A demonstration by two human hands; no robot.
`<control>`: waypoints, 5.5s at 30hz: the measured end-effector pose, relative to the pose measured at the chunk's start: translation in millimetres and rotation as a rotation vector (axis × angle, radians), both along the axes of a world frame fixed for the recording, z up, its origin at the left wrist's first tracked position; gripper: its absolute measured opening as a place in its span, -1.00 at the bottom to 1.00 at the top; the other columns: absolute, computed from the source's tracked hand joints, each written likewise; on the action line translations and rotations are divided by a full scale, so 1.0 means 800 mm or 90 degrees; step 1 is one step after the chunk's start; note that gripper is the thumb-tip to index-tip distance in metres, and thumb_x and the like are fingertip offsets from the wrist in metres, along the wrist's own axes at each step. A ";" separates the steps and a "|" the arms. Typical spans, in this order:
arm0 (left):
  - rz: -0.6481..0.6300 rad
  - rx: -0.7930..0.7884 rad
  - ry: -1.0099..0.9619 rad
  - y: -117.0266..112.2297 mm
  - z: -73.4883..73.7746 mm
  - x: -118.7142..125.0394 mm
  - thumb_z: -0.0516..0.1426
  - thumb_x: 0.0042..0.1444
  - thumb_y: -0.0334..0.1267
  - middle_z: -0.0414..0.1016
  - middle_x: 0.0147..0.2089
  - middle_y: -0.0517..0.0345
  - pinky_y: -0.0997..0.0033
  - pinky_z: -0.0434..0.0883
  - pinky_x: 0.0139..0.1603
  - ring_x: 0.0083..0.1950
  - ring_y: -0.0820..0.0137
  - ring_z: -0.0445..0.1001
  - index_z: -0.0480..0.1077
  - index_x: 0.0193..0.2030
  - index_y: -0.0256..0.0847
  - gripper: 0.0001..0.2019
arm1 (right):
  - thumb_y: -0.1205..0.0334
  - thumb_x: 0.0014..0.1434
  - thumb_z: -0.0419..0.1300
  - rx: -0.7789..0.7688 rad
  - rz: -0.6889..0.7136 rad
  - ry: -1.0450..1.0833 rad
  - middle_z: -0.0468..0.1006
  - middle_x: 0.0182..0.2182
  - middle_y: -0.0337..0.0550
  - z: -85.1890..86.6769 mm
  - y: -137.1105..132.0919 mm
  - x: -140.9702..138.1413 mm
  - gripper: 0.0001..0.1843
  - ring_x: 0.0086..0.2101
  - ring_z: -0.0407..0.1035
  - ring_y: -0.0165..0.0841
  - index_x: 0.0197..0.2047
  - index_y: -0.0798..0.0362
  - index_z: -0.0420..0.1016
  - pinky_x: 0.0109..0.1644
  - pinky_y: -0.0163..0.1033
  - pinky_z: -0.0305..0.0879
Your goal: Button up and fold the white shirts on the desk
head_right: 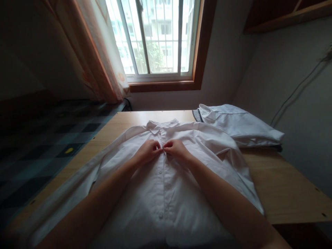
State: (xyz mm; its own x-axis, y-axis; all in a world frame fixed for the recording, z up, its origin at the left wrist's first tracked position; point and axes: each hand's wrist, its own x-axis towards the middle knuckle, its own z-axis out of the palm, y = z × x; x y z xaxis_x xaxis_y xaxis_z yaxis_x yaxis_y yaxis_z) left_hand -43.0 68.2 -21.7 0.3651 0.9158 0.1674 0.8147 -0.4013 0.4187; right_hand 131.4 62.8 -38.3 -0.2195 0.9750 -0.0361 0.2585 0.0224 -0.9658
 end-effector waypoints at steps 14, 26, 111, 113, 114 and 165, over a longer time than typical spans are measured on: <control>0.015 -0.179 -0.178 0.008 0.004 -0.013 0.25 -0.01 -0.14 0.55 -0.48 0.18 0.46 0.22 -0.39 -0.41 0.39 0.42 0.61 -0.37 -0.29 -0.78 | 0.46 -0.04 0.30 -0.148 0.024 0.126 0.38 -0.68 -0.34 0.017 -0.010 0.002 -0.92 -0.64 0.14 -0.56 -0.39 0.19 0.60 -0.58 -0.43 0.03; 0.004 -0.383 -0.411 0.004 0.007 -0.017 0.33 -0.02 -0.23 0.53 -0.55 0.17 0.53 0.33 -0.50 -0.51 0.43 0.49 0.54 -0.38 -0.30 -0.83 | 0.42 -0.04 0.37 -0.175 0.004 0.193 0.41 -0.62 -0.33 0.012 -0.005 0.003 -0.82 -0.62 0.16 -0.57 -0.29 0.18 0.60 -0.59 -0.46 0.05; 0.198 -0.499 -0.590 -0.001 0.011 -0.001 0.20 0.05 -0.53 0.49 -0.52 0.20 0.64 0.36 -0.55 -0.56 0.54 0.46 0.37 -0.11 -0.33 -0.75 | 0.47 0.24 0.17 0.388 0.141 -0.524 0.61 -0.27 0.02 0.043 -0.035 -0.010 -0.78 -0.28 0.43 -0.27 -0.25 0.11 0.66 -0.14 -0.28 0.24; 0.209 -0.486 -0.602 -0.001 0.011 0.000 0.21 0.03 -0.55 0.48 -0.53 0.23 0.64 0.35 -0.56 -0.57 0.54 0.44 0.36 -0.09 -0.33 -0.72 | 0.51 0.23 0.15 0.395 0.161 -0.572 0.60 -0.25 0.07 0.047 -0.042 -0.015 -0.77 -0.23 0.44 -0.24 -0.19 0.15 0.63 -0.13 -0.27 0.25; 0.209 -0.483 -0.609 -0.001 0.011 0.000 0.21 0.03 -0.56 0.46 -0.54 0.25 0.64 0.35 -0.56 -0.59 0.55 0.43 0.35 -0.09 -0.33 -0.71 | 0.52 0.24 0.13 0.401 0.165 -0.593 0.60 -0.23 0.09 0.047 -0.044 -0.017 -0.76 -0.21 0.44 -0.23 -0.16 0.17 0.62 -0.13 -0.27 0.26; -0.058 0.001 0.180 0.033 -0.031 -0.004 -0.15 0.39 0.02 0.01 0.52 0.20 -0.18 -0.13 0.47 0.52 0.15 -0.02 0.13 0.44 0.09 -0.48 | -0.32 0.35 -0.15 0.134 -0.014 -0.690 -0.11 0.48 -0.07 -0.007 -0.016 0.053 -0.26 0.42 -0.26 0.02 0.47 -0.20 0.04 0.36 0.43 -0.43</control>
